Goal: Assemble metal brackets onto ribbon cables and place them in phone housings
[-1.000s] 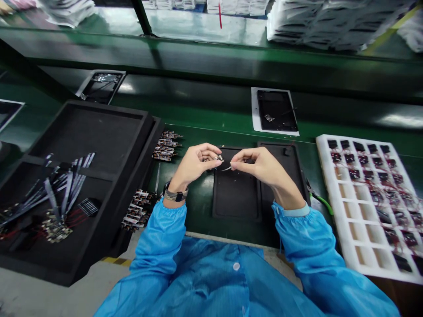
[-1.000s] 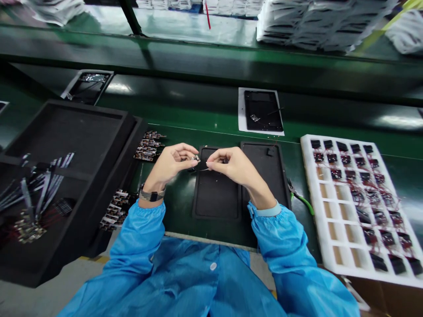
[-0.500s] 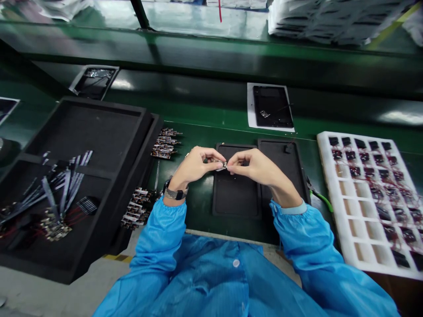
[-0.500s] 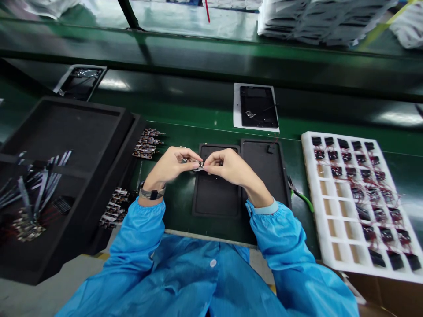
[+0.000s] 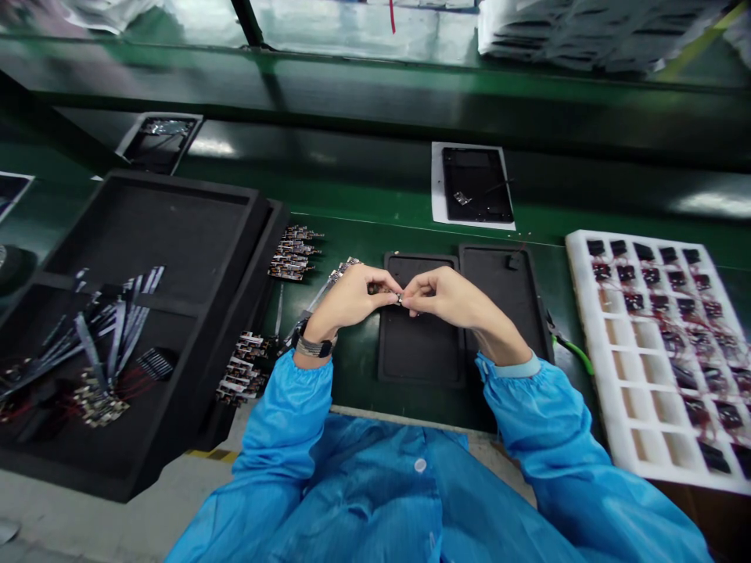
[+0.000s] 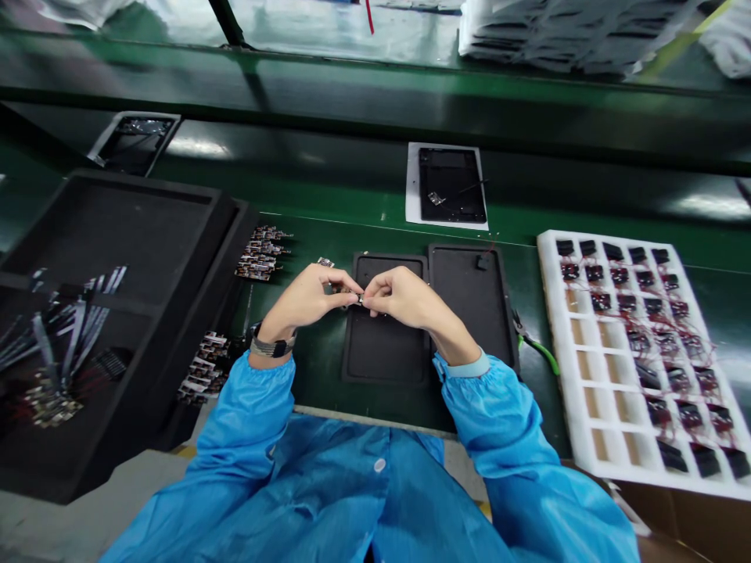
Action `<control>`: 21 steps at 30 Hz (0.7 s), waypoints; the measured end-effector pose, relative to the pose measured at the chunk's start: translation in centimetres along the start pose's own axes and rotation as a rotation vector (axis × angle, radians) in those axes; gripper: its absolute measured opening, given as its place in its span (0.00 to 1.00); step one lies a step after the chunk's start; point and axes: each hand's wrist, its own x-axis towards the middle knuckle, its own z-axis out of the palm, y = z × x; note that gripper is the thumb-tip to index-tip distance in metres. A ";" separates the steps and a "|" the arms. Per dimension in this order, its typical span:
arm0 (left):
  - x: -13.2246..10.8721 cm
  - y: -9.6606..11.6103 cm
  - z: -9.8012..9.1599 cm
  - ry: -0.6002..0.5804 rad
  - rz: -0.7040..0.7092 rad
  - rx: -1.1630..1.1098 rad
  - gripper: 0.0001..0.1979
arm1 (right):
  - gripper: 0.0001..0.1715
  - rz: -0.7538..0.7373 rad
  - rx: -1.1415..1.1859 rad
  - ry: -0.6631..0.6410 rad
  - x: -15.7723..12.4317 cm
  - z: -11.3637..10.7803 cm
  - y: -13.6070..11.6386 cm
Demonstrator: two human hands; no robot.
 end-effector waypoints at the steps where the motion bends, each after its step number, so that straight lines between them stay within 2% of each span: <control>1: 0.0 0.0 0.0 0.012 0.001 0.019 0.05 | 0.08 0.002 0.007 0.008 0.1 0.1 0.2; 6: 0.1 -0.4 -0.1 0.037 -0.008 -0.006 0.04 | 0.09 -0.007 0.016 0.047 0.4 0.4 0.5; 15: 0.2 -1.1 -0.8 -0.042 -0.007 -0.180 0.06 | 0.10 -0.063 0.051 0.023 -0.3 0.1 -1.3; 21: 0.2 -1.3 -0.8 -0.077 -0.027 -0.272 0.10 | 0.11 -0.070 0.094 -0.002 -0.2 0.1 -1.3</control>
